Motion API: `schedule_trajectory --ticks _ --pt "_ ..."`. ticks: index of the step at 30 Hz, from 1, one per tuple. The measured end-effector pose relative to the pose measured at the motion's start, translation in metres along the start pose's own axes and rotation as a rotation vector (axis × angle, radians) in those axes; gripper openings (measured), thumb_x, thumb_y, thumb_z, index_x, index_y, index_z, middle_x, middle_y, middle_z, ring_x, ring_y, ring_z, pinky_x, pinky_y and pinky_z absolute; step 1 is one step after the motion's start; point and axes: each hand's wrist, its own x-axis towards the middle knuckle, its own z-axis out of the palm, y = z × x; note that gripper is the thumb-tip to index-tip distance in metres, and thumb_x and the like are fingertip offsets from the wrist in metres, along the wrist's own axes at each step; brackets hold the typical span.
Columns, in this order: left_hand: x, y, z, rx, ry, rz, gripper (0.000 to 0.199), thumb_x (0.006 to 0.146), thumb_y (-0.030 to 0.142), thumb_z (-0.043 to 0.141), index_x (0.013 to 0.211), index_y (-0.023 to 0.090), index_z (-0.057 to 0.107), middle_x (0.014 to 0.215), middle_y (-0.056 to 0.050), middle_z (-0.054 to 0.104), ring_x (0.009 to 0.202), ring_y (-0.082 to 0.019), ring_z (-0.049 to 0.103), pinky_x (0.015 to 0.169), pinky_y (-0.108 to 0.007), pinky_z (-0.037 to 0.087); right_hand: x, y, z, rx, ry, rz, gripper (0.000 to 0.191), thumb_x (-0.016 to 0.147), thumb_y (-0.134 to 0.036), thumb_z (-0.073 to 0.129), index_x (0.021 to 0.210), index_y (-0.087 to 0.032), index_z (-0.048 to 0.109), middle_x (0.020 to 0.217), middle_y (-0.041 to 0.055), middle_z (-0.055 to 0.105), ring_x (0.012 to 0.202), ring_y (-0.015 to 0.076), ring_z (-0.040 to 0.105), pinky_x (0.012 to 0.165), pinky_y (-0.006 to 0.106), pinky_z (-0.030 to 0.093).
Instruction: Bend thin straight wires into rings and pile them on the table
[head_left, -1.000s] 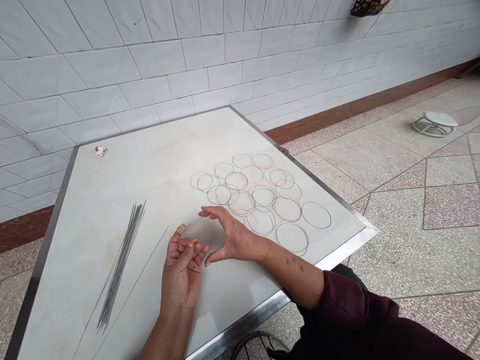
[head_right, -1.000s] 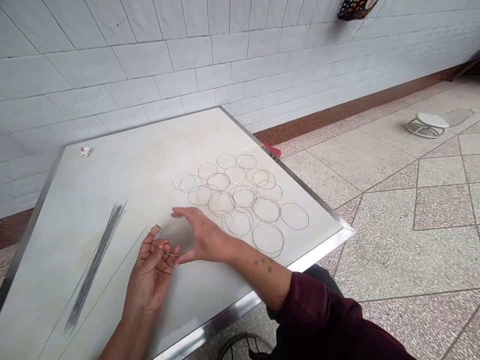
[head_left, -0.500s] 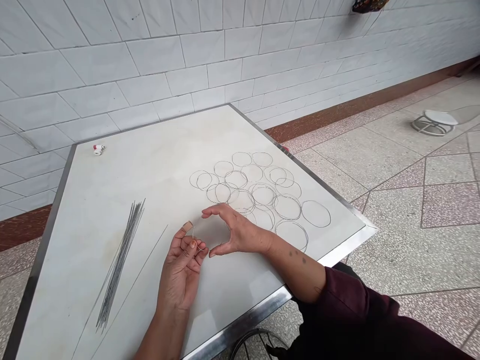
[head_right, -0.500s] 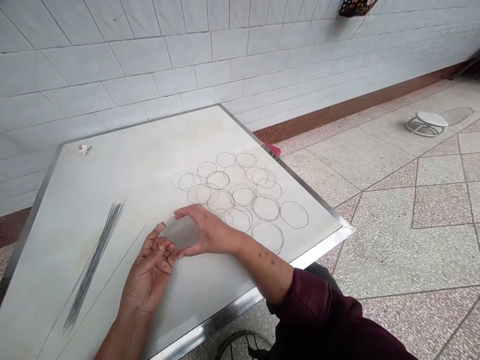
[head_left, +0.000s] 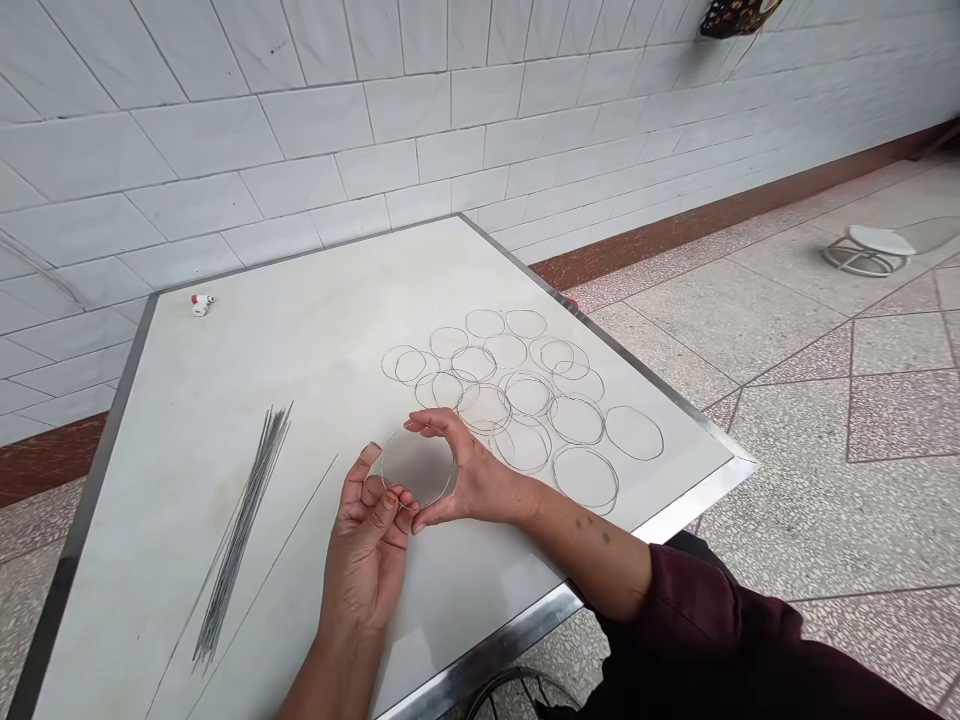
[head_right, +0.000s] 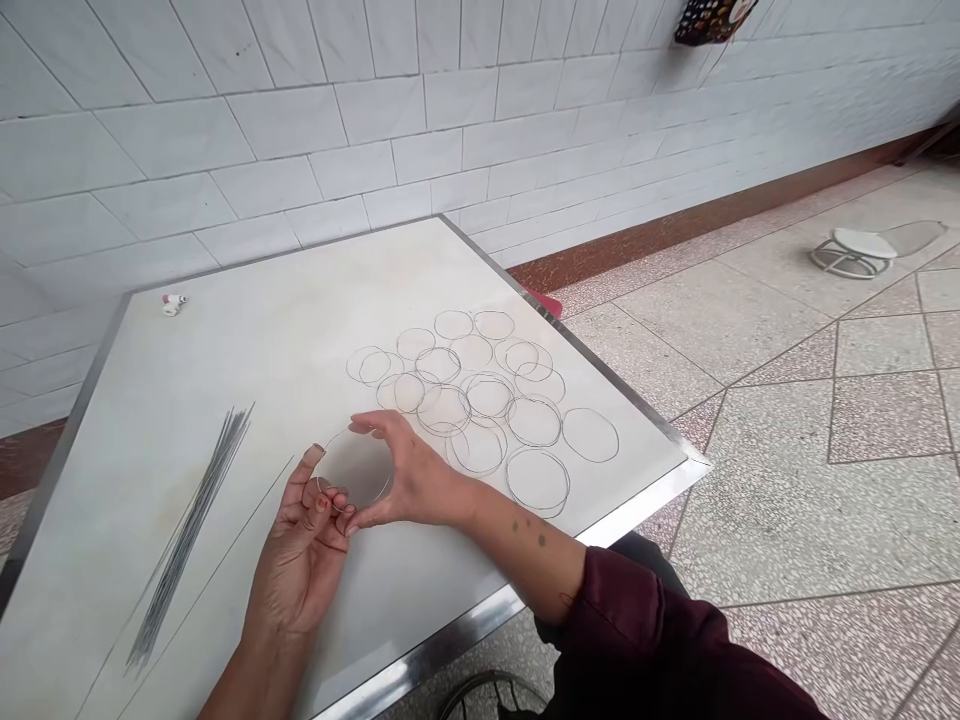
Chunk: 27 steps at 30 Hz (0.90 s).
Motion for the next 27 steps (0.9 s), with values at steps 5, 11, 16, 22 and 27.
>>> schedule_trajectory --ticks 5,11,16,22,27 --pt "-0.0014 0.0005 0.0010 0.020 -0.026 0.024 0.058 0.067 0.014 0.087 0.121 0.025 0.068 0.069 0.007 0.059 0.069 -0.011 0.065 0.071 -0.023 0.056 0.0017 -0.0020 -0.0034 0.052 -0.025 -0.001 0.115 0.054 -0.046 0.094 0.145 -0.031 0.025 0.140 0.0135 0.042 0.133 0.0296 0.047 0.112 0.053 0.039" --pt "-0.0011 0.0007 0.0020 0.066 -0.019 0.053 0.053 0.066 0.018 0.088 0.115 0.026 0.070 0.069 0.007 0.058 0.068 -0.011 0.064 0.072 -0.024 0.055 0.0006 -0.0066 -0.0086 0.042 -0.083 0.093 0.104 0.059 -0.041 0.092 0.143 -0.030 0.032 0.139 0.0113 0.047 0.132 0.0292 0.048 0.110 0.052 0.040" --pt "-0.0001 0.0001 0.0017 0.084 -0.023 0.065 0.053 0.066 0.019 0.088 0.115 0.027 0.070 0.069 0.007 0.058 0.070 -0.011 0.064 0.073 -0.024 0.055 -0.0002 -0.0076 -0.0087 0.103 -0.062 0.109 0.099 0.061 -0.039 0.092 0.141 -0.030 0.035 0.141 0.0103 0.046 0.132 0.0282 0.047 0.111 0.053 0.040" --pt "-0.0003 -0.0031 0.0003 0.107 0.006 0.111 0.049 0.069 0.020 0.086 0.114 0.028 0.069 0.067 0.007 0.055 0.071 -0.013 0.063 0.070 -0.026 0.054 0.0013 -0.0077 -0.0062 0.064 -0.050 0.078 0.094 0.064 -0.039 0.090 0.140 -0.030 0.036 0.140 0.0099 0.044 0.133 0.0275 0.046 0.113 0.053 0.039" --pt "-0.0005 -0.0058 -0.0007 0.103 0.051 0.155 0.046 0.067 0.020 0.087 0.108 0.027 0.070 0.066 0.008 0.055 0.071 -0.013 0.062 0.073 -0.027 0.053 0.0018 -0.0089 -0.0053 -0.001 -0.067 0.062 0.092 0.065 -0.042 0.089 0.139 -0.029 0.036 0.139 0.0112 0.043 0.132 0.0284 0.046 0.112 0.054 0.041"
